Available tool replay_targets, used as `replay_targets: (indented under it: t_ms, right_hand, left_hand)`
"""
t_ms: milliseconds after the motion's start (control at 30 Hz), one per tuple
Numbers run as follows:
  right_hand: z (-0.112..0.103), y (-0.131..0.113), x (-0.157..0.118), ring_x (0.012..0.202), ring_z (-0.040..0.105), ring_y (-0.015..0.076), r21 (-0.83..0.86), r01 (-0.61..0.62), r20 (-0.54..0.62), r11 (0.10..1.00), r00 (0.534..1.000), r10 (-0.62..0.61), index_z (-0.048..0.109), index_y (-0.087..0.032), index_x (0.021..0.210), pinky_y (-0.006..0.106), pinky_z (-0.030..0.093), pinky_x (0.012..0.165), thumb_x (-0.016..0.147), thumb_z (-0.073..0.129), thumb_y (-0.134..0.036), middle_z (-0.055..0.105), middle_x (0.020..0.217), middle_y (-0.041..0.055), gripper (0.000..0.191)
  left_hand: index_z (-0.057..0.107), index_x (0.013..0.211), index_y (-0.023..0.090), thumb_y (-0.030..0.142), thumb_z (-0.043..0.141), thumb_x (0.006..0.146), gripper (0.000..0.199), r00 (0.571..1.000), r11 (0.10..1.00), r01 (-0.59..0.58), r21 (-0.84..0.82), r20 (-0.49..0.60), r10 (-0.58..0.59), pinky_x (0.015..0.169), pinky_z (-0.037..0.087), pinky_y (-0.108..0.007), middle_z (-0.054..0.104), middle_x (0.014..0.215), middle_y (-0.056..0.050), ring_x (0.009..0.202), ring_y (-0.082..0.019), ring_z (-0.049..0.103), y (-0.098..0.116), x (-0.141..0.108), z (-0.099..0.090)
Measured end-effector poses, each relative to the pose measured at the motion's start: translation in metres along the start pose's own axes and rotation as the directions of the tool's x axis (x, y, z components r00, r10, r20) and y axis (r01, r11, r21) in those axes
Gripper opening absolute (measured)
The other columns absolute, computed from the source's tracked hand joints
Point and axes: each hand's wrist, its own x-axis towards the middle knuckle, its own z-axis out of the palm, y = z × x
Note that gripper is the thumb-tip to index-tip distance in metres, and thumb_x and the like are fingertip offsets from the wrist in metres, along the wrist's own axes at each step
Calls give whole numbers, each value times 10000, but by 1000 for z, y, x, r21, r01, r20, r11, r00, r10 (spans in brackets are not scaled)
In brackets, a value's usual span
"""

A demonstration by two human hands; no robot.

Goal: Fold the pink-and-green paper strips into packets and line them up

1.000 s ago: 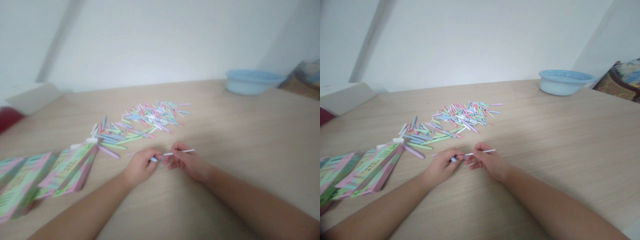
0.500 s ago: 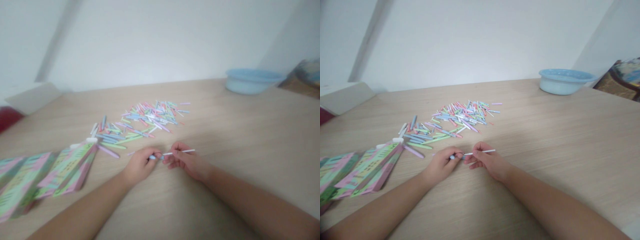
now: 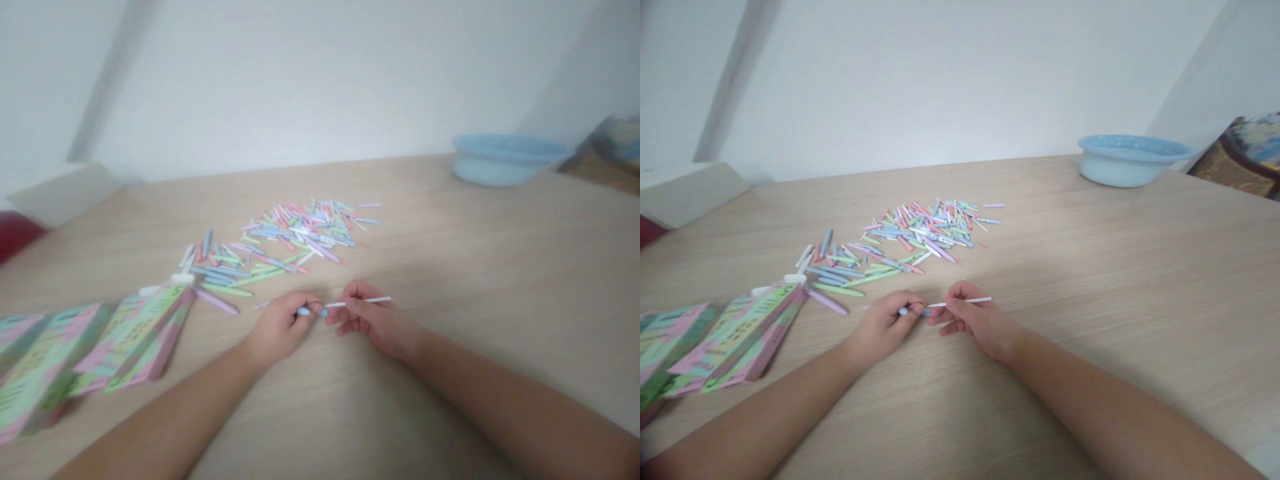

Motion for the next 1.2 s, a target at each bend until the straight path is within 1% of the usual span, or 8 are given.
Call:
replay_targets:
  t_ms: [433,600,800,967,1100,1200]
  right_hand:
    - [1,-2,-1,846,764,207,-19,-5,-2,1000,1000,5,559,-220,907,293,577,687,864,775,-460,783,894,46,326]
    - [1,-2,-1,860,767,213,-17,-11,-3,1000,1000,11,556,-217,900,300,578,702,864,776,-461,782,897,48,330]
    - [2,-3,-1,845,766,199,-6,-13,-3,1000,1000,13,555,-215,894,289,585,695,854,789,-462,780,881,44,342]
    - [1,-2,-1,853,767,209,-12,-1,0,1000,1000,1,550,-218,886,301,584,699,848,794,-459,781,895,45,345]
    - [1,-1,-1,872,765,210,-43,-6,8,999,1000,7,544,-219,899,309,588,713,866,776,-480,779,917,48,351]
    - [3,-4,-3,900,762,207,-123,5,9,992,1000,-4,546,-220,916,322,597,752,879,762,-501,776,934,51,357]
  left_hand:
    - [698,991,213,201,577,943,131,1000,1000,-7,-2,0,7,809,512,-270,732,909,-13,843,-158,668,0,1,0]
    - [701,987,211,210,571,950,135,1000,1000,-15,-3,14,15,814,514,-275,734,912,-17,846,-160,669,0,1,-1]
    - [693,984,212,205,567,947,131,1000,1000,-9,9,9,9,814,515,-280,733,911,-18,848,-165,670,0,0,-1]
    - [695,976,218,215,567,953,129,999,1000,-28,-1,19,28,809,516,-277,732,910,-17,837,-164,667,2,1,-1]
    - [693,981,222,199,571,946,129,999,1000,-29,0,15,29,802,511,-271,729,908,-10,831,-160,665,1,1,-1]
    - [689,967,226,168,565,937,140,999,999,-43,-11,24,43,790,502,-259,724,893,0,819,-150,660,1,0,-1]
